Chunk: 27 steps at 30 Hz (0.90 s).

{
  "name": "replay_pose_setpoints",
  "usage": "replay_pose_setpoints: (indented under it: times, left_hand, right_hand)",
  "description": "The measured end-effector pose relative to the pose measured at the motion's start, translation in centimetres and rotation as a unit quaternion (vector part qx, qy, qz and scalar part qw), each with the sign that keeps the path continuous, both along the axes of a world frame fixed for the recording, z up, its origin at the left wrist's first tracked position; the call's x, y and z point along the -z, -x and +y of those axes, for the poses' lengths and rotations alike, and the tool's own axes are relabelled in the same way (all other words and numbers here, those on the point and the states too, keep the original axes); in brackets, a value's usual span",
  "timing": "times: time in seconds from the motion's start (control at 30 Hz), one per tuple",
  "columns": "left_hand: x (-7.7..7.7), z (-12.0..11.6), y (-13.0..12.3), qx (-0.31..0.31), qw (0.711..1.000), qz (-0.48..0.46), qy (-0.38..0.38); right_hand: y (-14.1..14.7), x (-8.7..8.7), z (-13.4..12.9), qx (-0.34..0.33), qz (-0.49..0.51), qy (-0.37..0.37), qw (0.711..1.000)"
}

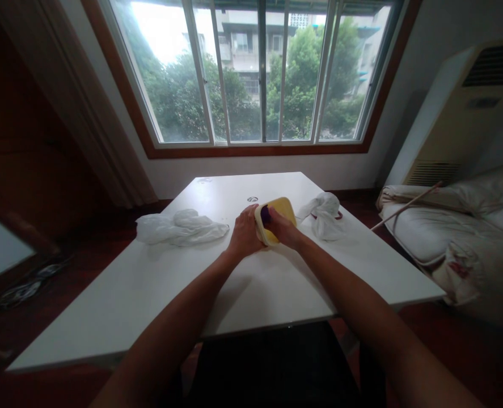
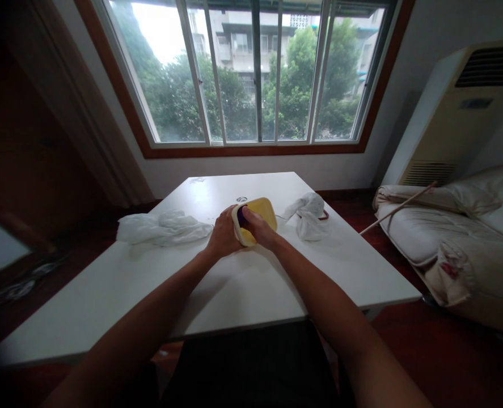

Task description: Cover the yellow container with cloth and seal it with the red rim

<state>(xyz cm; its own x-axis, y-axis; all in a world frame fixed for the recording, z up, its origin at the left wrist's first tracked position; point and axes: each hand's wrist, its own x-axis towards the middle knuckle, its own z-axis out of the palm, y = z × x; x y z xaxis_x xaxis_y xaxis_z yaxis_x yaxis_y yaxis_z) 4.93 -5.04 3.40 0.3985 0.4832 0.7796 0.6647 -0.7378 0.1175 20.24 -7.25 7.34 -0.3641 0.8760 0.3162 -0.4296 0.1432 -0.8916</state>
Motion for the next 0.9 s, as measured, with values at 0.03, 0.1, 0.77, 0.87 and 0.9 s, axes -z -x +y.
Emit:
replay_pose_setpoints:
  times: [0.03,0.1,0.77,0.87,0.9]
  left_hand:
    - [0.0,0.0,0.0,0.000,1.000,0.002,-0.001]
    - [0.0,-0.1,-0.1,0.001,1.000,0.009,-0.006]
    - [0.2,-0.7,-0.4,-0.003,1.000,0.011,-0.021]
    - [0.1,-0.6,-0.2,-0.005,1.000,0.008,-0.015]
    - [0.1,-0.5,-0.2,-0.003,1.000,0.008,-0.016]
  right_hand:
    - [0.0,-0.2,0.0,0.008,0.011,0.019,1.000]
    - [-0.3,-0.6,0.0,0.020,0.027,0.048,0.998]
    - [-0.9,-1.1,-0.6,-0.041,-0.024,0.023,0.999]
    - [-0.5,-1.2,-1.2,-0.065,-0.041,0.012,0.997]
    - [-0.4,-1.3,-1.3,-0.063,-0.040,0.013,0.997]
